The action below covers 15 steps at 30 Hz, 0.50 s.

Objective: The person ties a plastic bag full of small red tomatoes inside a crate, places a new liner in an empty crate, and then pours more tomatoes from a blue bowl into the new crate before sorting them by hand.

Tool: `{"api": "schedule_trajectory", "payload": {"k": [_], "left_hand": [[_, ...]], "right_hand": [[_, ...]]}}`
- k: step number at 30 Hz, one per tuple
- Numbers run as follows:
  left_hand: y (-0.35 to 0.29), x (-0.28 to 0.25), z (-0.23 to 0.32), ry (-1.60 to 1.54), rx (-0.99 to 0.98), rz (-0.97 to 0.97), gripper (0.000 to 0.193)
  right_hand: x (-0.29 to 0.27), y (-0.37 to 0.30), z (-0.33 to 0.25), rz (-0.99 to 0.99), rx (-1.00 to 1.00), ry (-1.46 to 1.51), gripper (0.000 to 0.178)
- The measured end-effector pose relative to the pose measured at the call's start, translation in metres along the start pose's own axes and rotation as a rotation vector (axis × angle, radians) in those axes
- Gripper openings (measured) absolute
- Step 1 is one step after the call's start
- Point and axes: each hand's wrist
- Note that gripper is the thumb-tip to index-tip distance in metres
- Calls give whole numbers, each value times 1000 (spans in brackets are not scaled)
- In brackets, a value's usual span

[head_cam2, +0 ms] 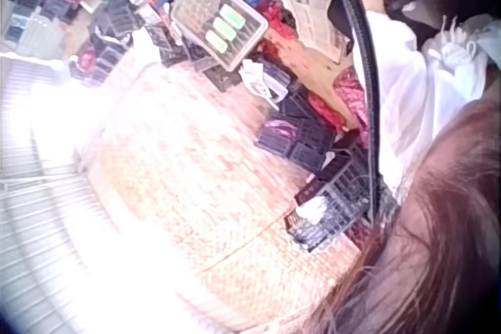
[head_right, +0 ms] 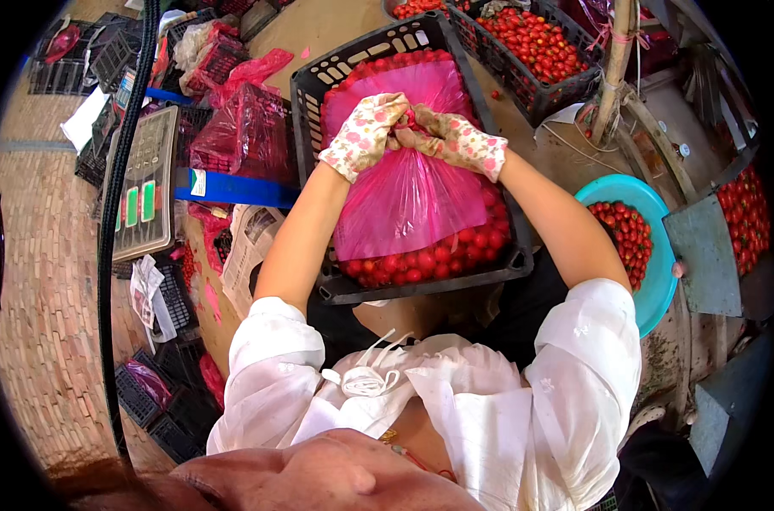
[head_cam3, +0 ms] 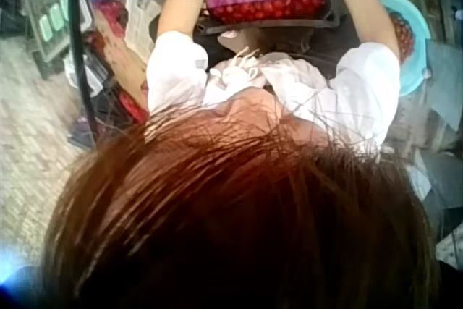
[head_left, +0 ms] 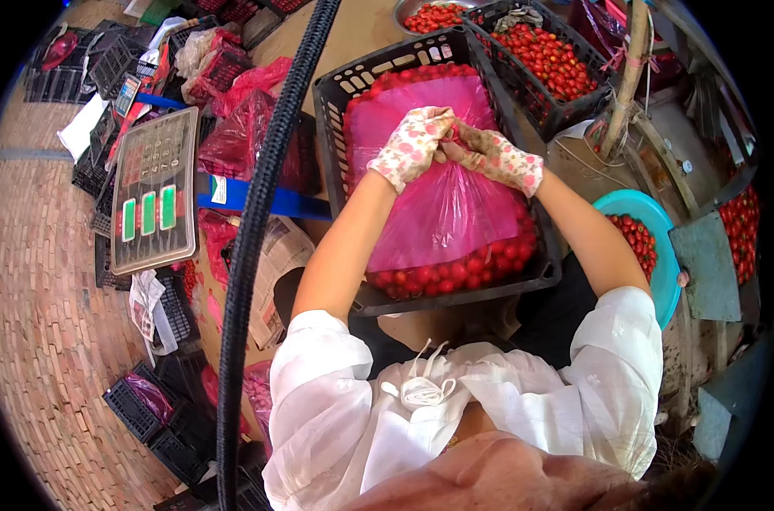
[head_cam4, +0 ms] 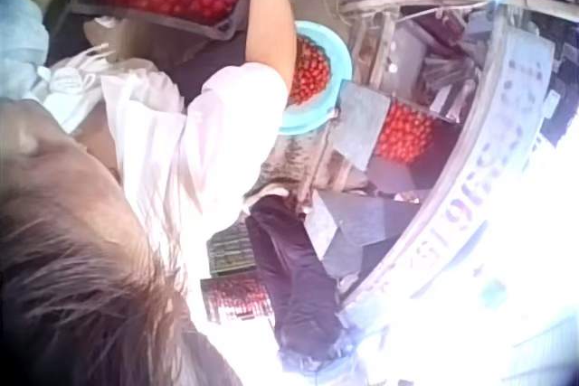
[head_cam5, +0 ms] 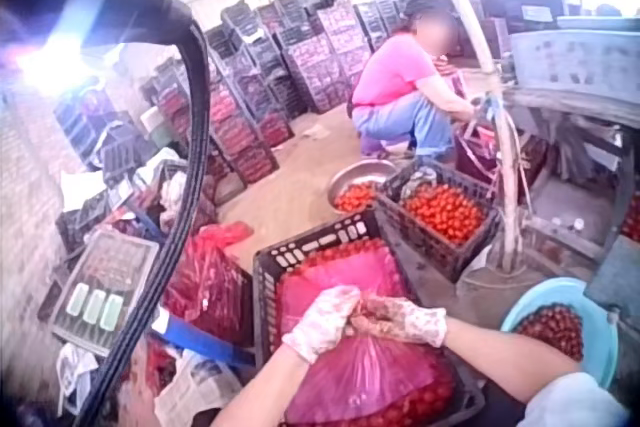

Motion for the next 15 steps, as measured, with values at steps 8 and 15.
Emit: {"api": "schedule_trajectory", "payload": {"k": [8,15], "left_hand": [[48,-34,2,899,417,-111,29],[36,-23,26,1714,418,-247,26]], "right_hand": [[4,18,58,206,-175,-48,18],[6,20,75,-126,-235,671,26]]}}
Point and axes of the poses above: each hand's wrist, its own y-axis towards the middle knuckle, its own x-axis out of the palm, z = x × y, and after that the axes turned 3 degrees about -y, right-handed
